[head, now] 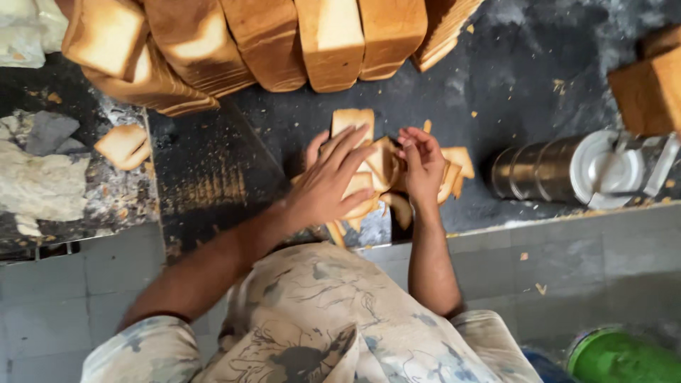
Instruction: The person slices loaves of bread with a long knife and trims the crusts off the slices, stacking the trimmed bread on a counter.
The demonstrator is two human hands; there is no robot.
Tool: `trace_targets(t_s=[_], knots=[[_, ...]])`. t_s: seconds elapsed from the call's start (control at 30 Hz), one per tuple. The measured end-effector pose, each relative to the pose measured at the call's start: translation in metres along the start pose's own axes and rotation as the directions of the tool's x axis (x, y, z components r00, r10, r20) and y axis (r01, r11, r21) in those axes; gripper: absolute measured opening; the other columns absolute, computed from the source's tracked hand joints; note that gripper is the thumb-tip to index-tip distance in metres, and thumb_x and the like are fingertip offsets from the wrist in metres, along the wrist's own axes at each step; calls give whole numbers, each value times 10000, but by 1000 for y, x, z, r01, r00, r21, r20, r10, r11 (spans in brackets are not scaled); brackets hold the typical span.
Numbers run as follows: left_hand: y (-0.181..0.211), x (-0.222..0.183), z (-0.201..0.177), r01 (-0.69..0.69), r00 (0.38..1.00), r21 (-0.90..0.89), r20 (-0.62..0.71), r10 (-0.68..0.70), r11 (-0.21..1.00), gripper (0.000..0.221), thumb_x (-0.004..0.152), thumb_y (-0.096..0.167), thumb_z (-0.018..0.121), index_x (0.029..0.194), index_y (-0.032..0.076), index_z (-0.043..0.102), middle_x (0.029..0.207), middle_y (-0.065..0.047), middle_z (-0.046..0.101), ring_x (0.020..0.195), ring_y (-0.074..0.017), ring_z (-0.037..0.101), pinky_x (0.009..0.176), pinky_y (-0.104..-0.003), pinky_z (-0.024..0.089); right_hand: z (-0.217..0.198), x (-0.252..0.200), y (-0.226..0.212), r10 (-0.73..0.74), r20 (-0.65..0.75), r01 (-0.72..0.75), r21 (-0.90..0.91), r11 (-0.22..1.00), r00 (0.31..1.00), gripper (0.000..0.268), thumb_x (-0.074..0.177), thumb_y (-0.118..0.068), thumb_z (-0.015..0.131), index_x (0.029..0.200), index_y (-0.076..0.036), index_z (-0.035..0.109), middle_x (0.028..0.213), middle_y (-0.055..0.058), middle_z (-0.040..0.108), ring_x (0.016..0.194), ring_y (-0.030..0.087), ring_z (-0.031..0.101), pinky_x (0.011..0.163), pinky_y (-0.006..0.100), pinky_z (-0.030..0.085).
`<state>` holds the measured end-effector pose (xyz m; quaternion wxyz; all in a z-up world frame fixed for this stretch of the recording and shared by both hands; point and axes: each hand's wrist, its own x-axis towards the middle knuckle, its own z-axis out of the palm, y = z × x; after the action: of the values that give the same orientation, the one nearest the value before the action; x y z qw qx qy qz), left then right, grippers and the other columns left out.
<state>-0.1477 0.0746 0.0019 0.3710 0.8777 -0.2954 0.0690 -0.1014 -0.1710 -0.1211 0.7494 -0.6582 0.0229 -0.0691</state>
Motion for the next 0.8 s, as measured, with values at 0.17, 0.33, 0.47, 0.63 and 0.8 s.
trace_targets(t_s=[0.17,0.33,0.47,0.63,0.8], knots=[[21,-62,-17,31,999,-143,18,-28,989,661,893,245,780,1456,73,479,1633,-172,366,1515,-353,349,1219,-532,226,31,-60,-37,-60,-6,59,-135,989,998,242,1044,-49,635,1281,-5,623,1234,77,715,1120,129,681,941,268,563],[23,-87,-4,32,999,-210,3,-32,977,669,880,242,790,1442,60,477,1625,-173,387,1478,-358,396,1189,-491,273,13,-110,-80,-293,-120,218,-426,878,948,205,1051,-27,672,1254,2,677,1165,89,741,1069,147,711,955,285,581],[25,-92,15,16,1000,-267,-11,-19,964,684,887,246,809,1447,52,469,1627,-197,378,1461,-366,408,1197,-493,288,-40,-130,-101,-585,-366,376,-503,779,723,116,1092,21,621,1208,24,619,1156,99,694,1070,153,675,996,302,556],[54,-66,49,15,1000,-259,-3,-16,966,643,879,186,791,1427,41,486,1605,-215,399,1449,-396,425,1186,-495,324,-172,-106,-125,-691,-464,331,-639,694,554,114,1099,-19,630,1203,26,631,1151,94,697,997,146,657,883,283,554],[104,-13,98,82,986,-204,-124,-109,976,543,898,134,769,1374,26,533,1524,-198,502,1369,-380,503,1135,-451,408,-330,-26,-142,-819,-331,320,-800,507,469,128,1093,-2,664,1214,34,644,1193,110,690,1059,177,684,939,315,589]])
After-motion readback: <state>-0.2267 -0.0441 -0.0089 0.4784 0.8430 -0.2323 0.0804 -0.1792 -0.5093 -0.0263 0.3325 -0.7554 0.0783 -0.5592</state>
